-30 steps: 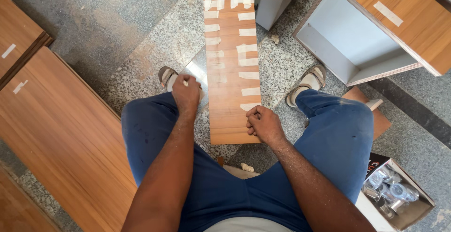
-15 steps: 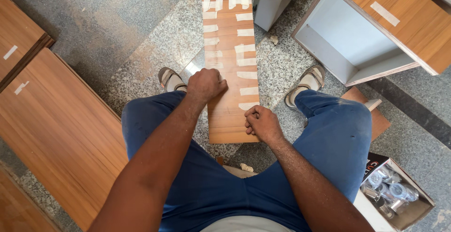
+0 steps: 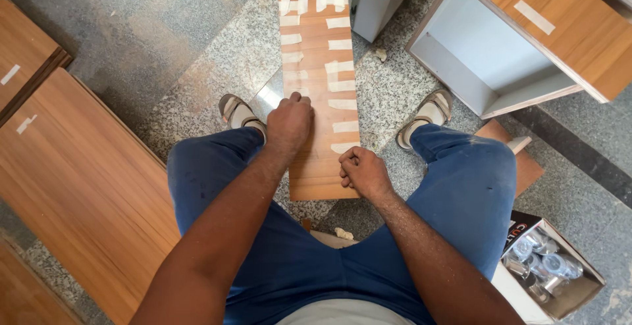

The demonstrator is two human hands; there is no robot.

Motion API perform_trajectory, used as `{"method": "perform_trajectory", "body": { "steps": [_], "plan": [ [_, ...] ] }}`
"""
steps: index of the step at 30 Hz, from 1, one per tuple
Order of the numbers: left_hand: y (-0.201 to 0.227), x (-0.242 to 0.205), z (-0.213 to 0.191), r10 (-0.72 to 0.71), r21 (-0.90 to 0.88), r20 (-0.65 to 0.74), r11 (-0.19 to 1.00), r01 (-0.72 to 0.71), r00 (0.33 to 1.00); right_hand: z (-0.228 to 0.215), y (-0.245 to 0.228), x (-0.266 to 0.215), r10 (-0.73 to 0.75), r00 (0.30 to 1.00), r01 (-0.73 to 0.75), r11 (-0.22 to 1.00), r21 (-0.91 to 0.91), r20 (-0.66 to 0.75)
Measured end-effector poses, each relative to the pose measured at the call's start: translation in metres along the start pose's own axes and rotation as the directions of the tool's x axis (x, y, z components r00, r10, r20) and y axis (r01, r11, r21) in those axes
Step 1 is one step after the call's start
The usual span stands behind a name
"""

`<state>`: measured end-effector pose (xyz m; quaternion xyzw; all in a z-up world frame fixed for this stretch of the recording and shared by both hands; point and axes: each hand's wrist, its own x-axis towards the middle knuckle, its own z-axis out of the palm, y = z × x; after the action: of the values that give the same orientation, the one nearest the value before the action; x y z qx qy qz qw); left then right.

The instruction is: The person applies multiple strips of white adhesive tape to the surface of a wooden furniture panel by hand, pressing them down and tearing them to length.

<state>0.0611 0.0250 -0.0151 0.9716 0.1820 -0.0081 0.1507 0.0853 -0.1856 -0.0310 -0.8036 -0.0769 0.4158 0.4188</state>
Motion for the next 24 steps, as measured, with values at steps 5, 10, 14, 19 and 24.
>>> {"method": "perform_trajectory", "body": {
  "steps": [5, 10, 14, 19, 24],
  "plan": [
    [0.004, 0.016, 0.016, 0.029, 0.164, 0.053, 0.986, -0.038, 0.998, -0.002, 0.001, 0.003, 0.011, 1.000, -0.011, 1.000, 0.004, 0.011],
    [-0.015, 0.010, 0.004, -0.427, -0.265, 0.065, 0.864, 0.428, 0.902, -0.002, 0.003, 0.004, -0.016, 1.000, 0.015, 0.998, 0.055, 0.006],
    [-0.019, -0.015, 0.003, -0.535, -0.520, -0.007, 0.723, 0.454, 0.845, -0.002, 0.007, 0.005, -0.006, 1.000, 0.006, 1.000, 0.013, 0.011],
    [-0.014, -0.008, 0.005, -0.364, -0.360, -0.021, 0.872, 0.333, 0.931, -0.002, 0.001, 0.002, -0.016, 1.000, 0.016, 1.000, 0.018, -0.002],
    [-0.028, -0.007, -0.002, -0.448, -0.392, -0.141, 0.844, 0.366, 0.883, -0.002, -0.001, 0.001, -0.012, 1.000, 0.013, 0.999, 0.038, -0.014]
  ]
}}
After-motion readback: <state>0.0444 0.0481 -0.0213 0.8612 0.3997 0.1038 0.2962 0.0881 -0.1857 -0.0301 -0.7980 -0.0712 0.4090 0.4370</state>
